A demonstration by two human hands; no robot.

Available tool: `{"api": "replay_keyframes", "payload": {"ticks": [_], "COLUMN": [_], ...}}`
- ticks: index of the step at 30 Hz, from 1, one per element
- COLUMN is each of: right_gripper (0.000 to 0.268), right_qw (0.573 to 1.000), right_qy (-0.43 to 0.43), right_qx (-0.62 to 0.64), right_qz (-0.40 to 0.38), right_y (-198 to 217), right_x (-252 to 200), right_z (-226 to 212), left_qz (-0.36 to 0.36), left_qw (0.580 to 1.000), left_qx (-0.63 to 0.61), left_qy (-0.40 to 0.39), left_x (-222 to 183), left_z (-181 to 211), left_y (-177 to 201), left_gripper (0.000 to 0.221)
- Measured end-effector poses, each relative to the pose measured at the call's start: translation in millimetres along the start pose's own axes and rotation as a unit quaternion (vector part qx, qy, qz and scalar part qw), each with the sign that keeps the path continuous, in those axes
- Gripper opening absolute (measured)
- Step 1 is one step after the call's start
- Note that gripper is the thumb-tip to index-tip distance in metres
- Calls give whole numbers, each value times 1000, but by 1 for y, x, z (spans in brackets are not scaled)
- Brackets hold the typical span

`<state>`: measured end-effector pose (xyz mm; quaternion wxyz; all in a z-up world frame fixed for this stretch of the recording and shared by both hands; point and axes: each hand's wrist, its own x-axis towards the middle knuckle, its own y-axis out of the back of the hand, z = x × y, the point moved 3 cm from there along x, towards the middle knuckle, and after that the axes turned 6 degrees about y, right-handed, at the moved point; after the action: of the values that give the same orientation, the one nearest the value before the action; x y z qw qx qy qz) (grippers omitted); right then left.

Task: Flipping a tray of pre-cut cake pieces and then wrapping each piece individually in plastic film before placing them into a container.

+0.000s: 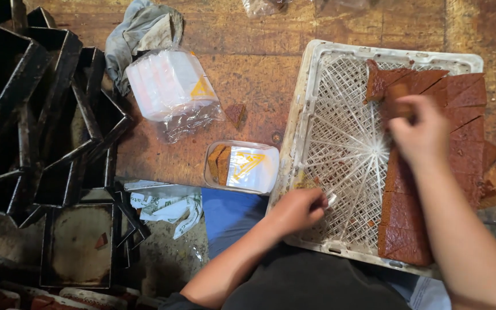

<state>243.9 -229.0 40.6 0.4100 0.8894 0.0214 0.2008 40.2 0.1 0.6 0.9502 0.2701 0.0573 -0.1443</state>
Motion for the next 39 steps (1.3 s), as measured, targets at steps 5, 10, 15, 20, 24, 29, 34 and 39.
{"api": "replay_keyframes", "payload": {"ticks": [5,10,15,20,24,29,34,39], "right_gripper": [28,23,30,42,28,53,52,71], "right_qw": [822,920,976,939,966,961,996,868], "right_qy": [-230,-254,-2,113,-72,-62,37,-15], "right_qx": [520,229,215,205,79,146,-9,-113], "right_qz": [-23,-191,-40,-250,-235,-228,-86,-484], "right_y": [16,-18,37,30,5,39,49,7], "right_x": [-53,-107,-114,-117,-123,-83,-74,-114], "right_z": [-4,-36,-95,-163,-124,-136,-125,-98], "left_qz": [53,72,54,56,52,75,38,153], "left_qw": [996,997,997,998,979,987,964,972], "left_qx": [-45,-1,-30,-25,46,-143,158,11], "left_qy": [-62,-17,42,-27,-193,21,212,181], "left_x": [-14,-24,-26,-26,-50,-27,-45,-48], "left_z": [15,42,61,77,90,75,4,-16], "left_y": [22,63,82,72,48,101,107,118], "left_gripper": [29,44,58,66,63,19,27,16]}}
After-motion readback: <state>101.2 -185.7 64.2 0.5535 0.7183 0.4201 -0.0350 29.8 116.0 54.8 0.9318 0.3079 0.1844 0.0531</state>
